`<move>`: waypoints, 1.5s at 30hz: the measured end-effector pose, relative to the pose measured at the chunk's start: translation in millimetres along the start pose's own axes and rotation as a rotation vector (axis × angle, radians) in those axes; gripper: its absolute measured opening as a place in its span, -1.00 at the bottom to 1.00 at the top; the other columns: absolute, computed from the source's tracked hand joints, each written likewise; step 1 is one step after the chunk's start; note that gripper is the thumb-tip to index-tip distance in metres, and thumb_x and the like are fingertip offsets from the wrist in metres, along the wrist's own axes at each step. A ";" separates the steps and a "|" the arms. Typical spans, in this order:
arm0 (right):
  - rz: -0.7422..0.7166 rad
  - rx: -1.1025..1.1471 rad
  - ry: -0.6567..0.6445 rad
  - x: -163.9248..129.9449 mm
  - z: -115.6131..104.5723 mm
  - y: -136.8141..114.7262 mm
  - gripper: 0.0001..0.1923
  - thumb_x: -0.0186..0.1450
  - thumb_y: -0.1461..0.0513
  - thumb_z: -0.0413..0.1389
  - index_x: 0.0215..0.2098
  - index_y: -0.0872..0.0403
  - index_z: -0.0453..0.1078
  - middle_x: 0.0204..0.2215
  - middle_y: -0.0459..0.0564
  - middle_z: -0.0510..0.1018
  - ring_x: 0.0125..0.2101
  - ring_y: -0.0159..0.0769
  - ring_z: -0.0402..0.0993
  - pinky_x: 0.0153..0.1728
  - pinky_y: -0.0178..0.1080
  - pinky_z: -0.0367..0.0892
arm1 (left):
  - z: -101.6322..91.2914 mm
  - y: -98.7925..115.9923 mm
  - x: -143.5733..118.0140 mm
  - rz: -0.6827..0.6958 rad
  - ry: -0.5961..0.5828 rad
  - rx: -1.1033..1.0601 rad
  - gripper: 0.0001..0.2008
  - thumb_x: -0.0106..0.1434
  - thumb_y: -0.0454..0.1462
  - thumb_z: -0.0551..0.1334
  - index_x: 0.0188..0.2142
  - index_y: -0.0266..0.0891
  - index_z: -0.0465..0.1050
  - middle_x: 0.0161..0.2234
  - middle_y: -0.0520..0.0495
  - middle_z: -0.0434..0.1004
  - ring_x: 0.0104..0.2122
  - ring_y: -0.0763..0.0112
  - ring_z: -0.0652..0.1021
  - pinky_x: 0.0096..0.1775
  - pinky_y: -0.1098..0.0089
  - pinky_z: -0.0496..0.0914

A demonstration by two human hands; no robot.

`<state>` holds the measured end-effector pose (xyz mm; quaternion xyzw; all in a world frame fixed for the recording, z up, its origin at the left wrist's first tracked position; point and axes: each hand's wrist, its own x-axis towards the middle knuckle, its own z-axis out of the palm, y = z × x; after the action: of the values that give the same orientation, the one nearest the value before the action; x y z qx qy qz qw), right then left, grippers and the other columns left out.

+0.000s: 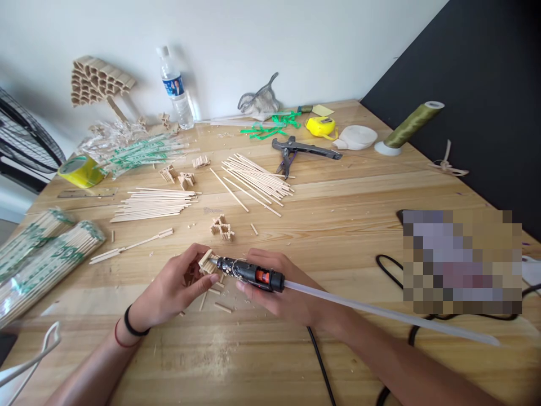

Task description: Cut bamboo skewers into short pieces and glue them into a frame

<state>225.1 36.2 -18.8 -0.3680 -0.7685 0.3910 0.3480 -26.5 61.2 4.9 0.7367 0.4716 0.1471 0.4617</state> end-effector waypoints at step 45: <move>-0.002 -0.022 0.019 0.3 1.3 0.9 -0.84 0.39 0.26 0.16 -0.38 0.01 0.35 -0.44 -0.15 0.51 -0.38 -0.31 0.44 -0.23 -0.28 0.38 | -0.5 -3.9 0.9 0.015 -0.007 0.001 -0.66 0.41 -0.06 0.23 0.01 -0.22 0.31 -0.55 0.23 0.21 -0.60 0.56 0.23 -0.58 0.55 0.12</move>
<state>224.1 36.4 -20.1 -0.3749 -0.7697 0.3785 0.3517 -28.5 62.7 1.7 0.7410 0.4645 0.1476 0.4619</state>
